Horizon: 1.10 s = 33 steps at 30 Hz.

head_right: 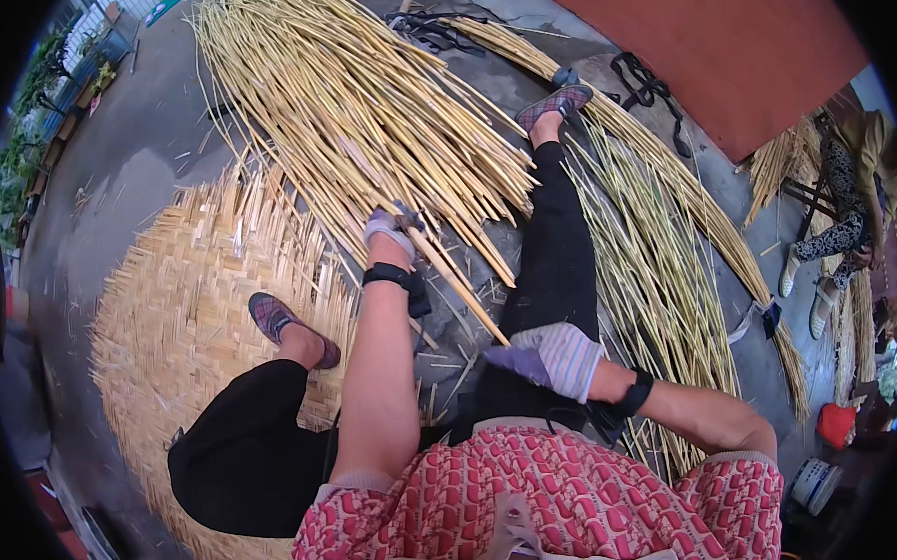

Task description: Scraping and preparing thin bamboo strips for weaving using a hand knife.

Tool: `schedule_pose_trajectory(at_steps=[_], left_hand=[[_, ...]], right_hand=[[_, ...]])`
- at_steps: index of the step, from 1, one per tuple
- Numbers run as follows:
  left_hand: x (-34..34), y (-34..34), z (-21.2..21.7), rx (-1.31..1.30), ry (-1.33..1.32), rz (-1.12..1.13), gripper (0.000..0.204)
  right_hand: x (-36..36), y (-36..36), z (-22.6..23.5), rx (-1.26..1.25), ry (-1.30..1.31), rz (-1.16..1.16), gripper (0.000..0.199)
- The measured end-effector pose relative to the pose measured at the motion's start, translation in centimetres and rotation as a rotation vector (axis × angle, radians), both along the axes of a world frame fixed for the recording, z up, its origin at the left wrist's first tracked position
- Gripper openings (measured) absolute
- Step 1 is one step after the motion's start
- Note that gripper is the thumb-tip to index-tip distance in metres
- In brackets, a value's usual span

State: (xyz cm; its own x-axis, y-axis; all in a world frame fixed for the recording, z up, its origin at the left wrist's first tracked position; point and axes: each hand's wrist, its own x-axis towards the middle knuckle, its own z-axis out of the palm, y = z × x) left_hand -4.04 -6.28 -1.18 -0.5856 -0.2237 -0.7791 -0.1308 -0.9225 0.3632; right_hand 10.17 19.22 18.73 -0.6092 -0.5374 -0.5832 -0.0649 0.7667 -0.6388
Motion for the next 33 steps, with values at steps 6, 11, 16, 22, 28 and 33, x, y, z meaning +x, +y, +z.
schedule_pose_trajectory(at_steps=[6,11,16,22,28,33], left_hand=[[-2.6,-2.0,-2.3,0.094,0.101,-0.082,0.028],[-4.3,-8.6,1.7,-0.218,0.054,0.149,0.054],[-3.9,-8.9,4.3,-0.181,0.2,-0.026,0.078],[-0.9,3.8,3.7,-0.421,0.31,0.135,0.046],[2.3,7.6,5.7,-0.133,0.185,0.093,0.04],[4.7,15.0,5.0,-0.321,0.262,0.196,0.045]], right_hand=[[2.9,4.6,1.2,0.148,0.146,-0.048,0.047],[9.3,17.4,3.3,0.205,0.627,0.365,0.048],[13.2,26.1,1.4,0.813,0.429,0.355,0.035],[4.7,14.5,-2.8,0.468,0.643,0.243,0.059],[0.9,6.9,-2.2,0.179,0.391,0.053,0.048],[-1.2,6.2,-8.7,0.024,0.033,-0.27,0.033]])
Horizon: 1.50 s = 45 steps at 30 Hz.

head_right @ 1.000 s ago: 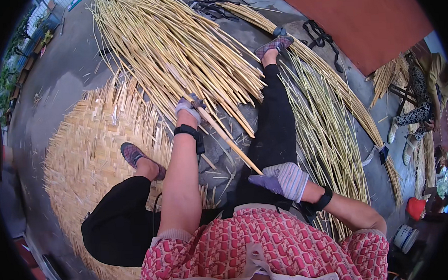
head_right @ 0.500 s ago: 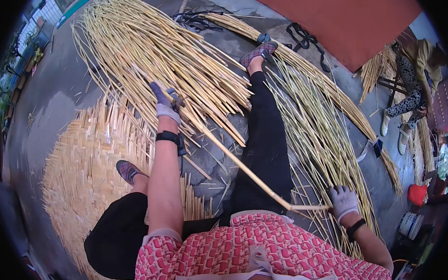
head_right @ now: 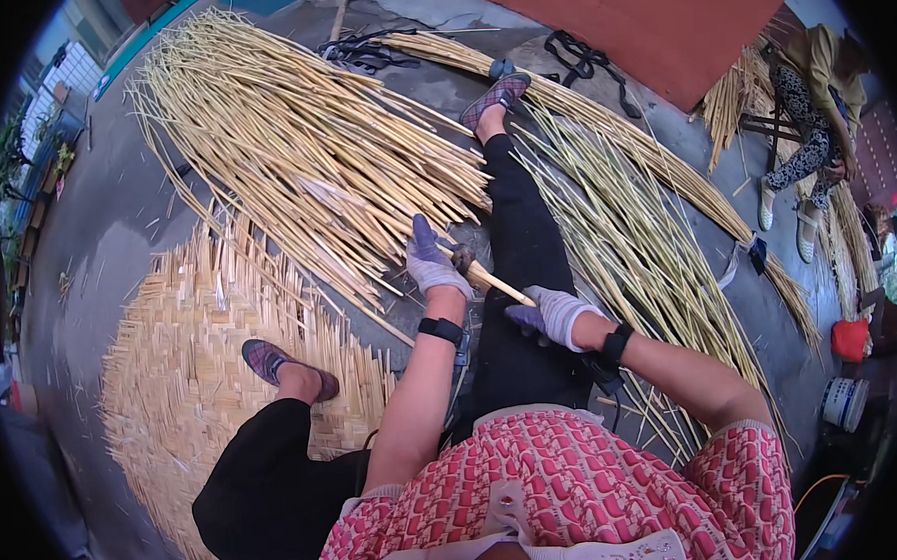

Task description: Scraping and preparing thin bamboo strips for weaving using a hand knife.

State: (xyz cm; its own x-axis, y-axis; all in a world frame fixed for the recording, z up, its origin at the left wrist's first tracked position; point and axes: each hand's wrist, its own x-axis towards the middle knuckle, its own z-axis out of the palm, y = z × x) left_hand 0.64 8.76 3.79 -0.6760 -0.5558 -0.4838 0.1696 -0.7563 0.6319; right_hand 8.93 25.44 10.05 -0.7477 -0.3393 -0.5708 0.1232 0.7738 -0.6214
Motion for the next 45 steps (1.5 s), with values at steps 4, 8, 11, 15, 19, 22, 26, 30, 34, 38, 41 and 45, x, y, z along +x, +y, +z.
schedule_pose_trajectory(at_steps=[4,8,11,15,19,22,26,30,34,38,41,45], left_hand=[[-3.2,-6.6,-2.1,0.182,-0.037,-0.07,0.049],[-7.5,-20.2,-2.6,0.101,0.064,0.028,0.052],[-6.7,-17.7,-1.3,-0.122,0.171,0.083,0.047],[-2.4,-3.7,-0.1,0.319,0.267,-0.014,0.029],[-3.7,-5.1,1.3,0.362,0.151,-0.004,0.02],[-5.0,-10.4,2.2,0.173,0.121,-0.129,0.034],[-3.2,-5.6,1.3,0.187,0.069,-0.113,0.025],[-2.0,-1.2,-0.4,0.184,0.031,-0.153,0.02],[-4.7,-8.7,-0.8,0.147,0.103,-0.094,0.026],[-4.0,-7.2,-1.2,0.26,-0.053,-0.243,0.026],[-1.5,-0.4,-2.0,0.492,-0.024,-0.134,0.024],[-1.6,-3.9,2.6,0.2,-0.019,-0.135,0.022]], right_hand=[[5.4,5.5,0.2,0.207,0.389,0.114,0.033],[17.1,15.9,7.8,0.783,-0.002,-0.038,0.029],[19.2,17.8,7.3,0.718,-0.022,-0.109,0.035],[14.2,13.7,0.8,0.203,0.139,-0.367,0.025],[16.8,12.2,2.9,0.301,0.131,-0.284,0.025],[20.8,12.4,5.6,0.798,0.094,-0.115,0.033],[20.2,12.9,2.7,0.525,0.322,-0.296,0.031],[19.0,14.9,-0.8,0.259,0.155,-0.502,0.021],[22.1,16.2,0.9,0.341,-0.101,-0.727,0.021],[20.9,14.2,0.9,0.29,0.102,-0.489,0.023],[17.5,12.6,-1.7,0.093,0.16,-0.505,0.016],[17.9,13.2,-2.0,0.152,-0.181,-0.874,0.019]])
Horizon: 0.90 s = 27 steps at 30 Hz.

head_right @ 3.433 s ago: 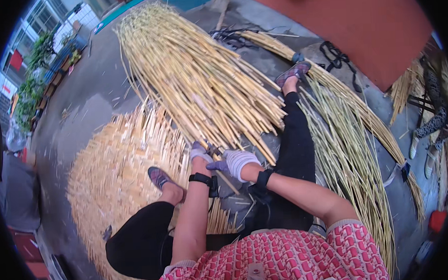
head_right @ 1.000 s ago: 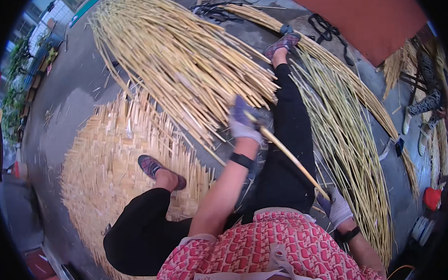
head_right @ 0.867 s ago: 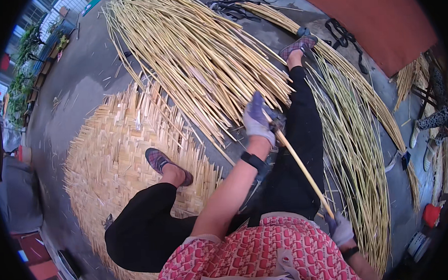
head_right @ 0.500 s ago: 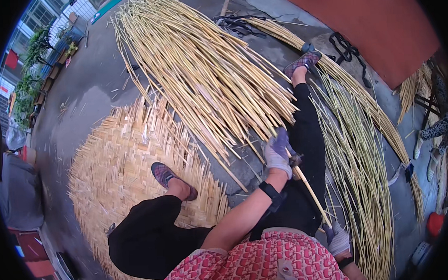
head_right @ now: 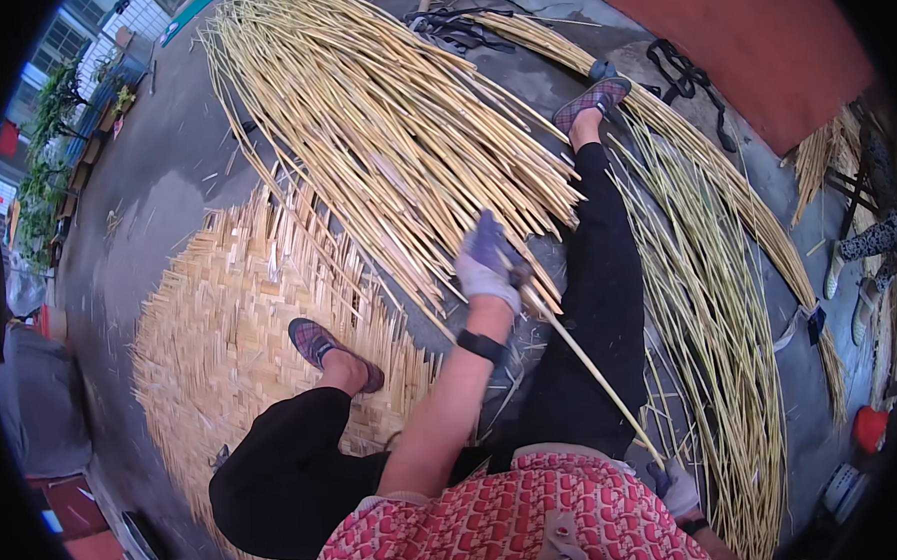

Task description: Scraping and preparing thin bamboo strips for weaving using a hand knife.

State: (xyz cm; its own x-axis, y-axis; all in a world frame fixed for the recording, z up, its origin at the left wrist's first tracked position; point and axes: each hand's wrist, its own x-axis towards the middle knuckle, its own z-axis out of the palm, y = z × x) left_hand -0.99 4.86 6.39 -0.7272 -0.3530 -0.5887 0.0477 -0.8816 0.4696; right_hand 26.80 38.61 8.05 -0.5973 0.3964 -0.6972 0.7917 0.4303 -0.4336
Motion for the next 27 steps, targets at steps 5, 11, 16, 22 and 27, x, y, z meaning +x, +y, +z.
schedule_pose_trajectory(at_steps=[5,11,16,22,27], left_hand=[[0.0,-1.2,1.9,-0.053,-0.133,-0.001,0.024],[1.1,1.3,1.1,0.058,-0.053,0.115,0.021],[-4.1,-14.7,-4.2,-0.372,0.113,0.07,0.034],[0.7,-19.3,-10.7,-0.571,-0.31,0.061,0.032],[9.8,-15.5,-22.9,-0.944,-0.995,-0.83,0.051]], right_hand=[[0.4,-0.6,1.8,0.126,0.072,0.548,0.025],[-5.7,-3.9,-1.0,-0.115,0.363,0.512,0.013],[3.7,5.9,-3.6,0.106,0.198,0.534,0.011],[7.6,20.4,-11.7,0.337,0.247,0.24,0.012],[-0.1,23.8,-8.3,0.324,0.312,-0.377,0.036]])
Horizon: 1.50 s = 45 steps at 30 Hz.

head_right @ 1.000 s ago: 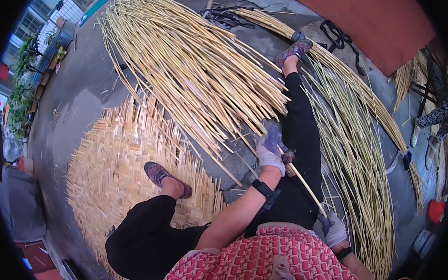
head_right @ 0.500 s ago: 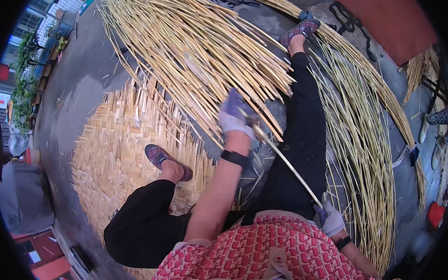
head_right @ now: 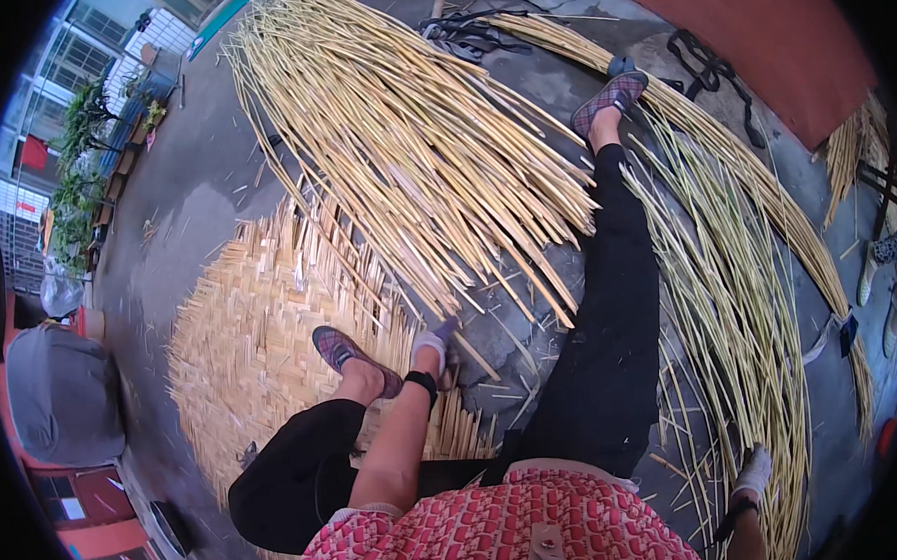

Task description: Scraping and preparing thin bamboo strips for weaving using a hand knife.

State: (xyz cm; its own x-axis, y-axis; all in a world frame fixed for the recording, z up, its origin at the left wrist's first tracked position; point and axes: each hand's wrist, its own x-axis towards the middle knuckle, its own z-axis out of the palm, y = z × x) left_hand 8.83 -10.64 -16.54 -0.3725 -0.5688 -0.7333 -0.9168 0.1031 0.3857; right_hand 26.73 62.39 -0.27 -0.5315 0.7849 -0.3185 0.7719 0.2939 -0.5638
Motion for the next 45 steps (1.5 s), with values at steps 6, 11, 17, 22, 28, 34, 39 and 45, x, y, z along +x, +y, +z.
schedule_pose_trajectory(at_steps=[6,11,17,22,28,34,39,45], left_hand=[[1.0,4.3,3.1,0.467,0.422,0.153,0.025],[0.8,7.9,23.4,0.713,0.597,0.161,0.024],[6.4,11.6,32.6,0.871,0.715,0.208,0.03],[9.9,14.0,31.9,1.033,0.802,0.486,0.052],[10.9,12.8,30.9,1.154,0.87,0.745,0.057],[9.9,8.6,30.4,0.912,0.834,0.727,0.058],[5.6,3.5,31.1,0.903,1.035,0.899,0.062],[-1.7,-2.9,27.1,0.607,1.029,0.798,0.081]], right_hand=[[-19.6,-16.7,4.0,0.549,0.142,0.992,0.037],[-29.1,-40.5,8.3,-0.261,0.57,1.584,0.027],[-30.5,-61.8,14.0,-1.44,-0.301,1.42,0.05],[-30.3,-69.5,12.7,-0.97,0.104,1.44,0.029],[-32.6,-71.8,11.2,-0.345,0.56,1.774,0.021],[-25.3,-68.5,16.8,-0.528,0.643,1.565,0.031],[-22.0,-65.7,17.4,-0.567,0.426,1.79,0.043],[-23.0,-59.8,14.9,-0.759,0.029,1.958,0.044]])
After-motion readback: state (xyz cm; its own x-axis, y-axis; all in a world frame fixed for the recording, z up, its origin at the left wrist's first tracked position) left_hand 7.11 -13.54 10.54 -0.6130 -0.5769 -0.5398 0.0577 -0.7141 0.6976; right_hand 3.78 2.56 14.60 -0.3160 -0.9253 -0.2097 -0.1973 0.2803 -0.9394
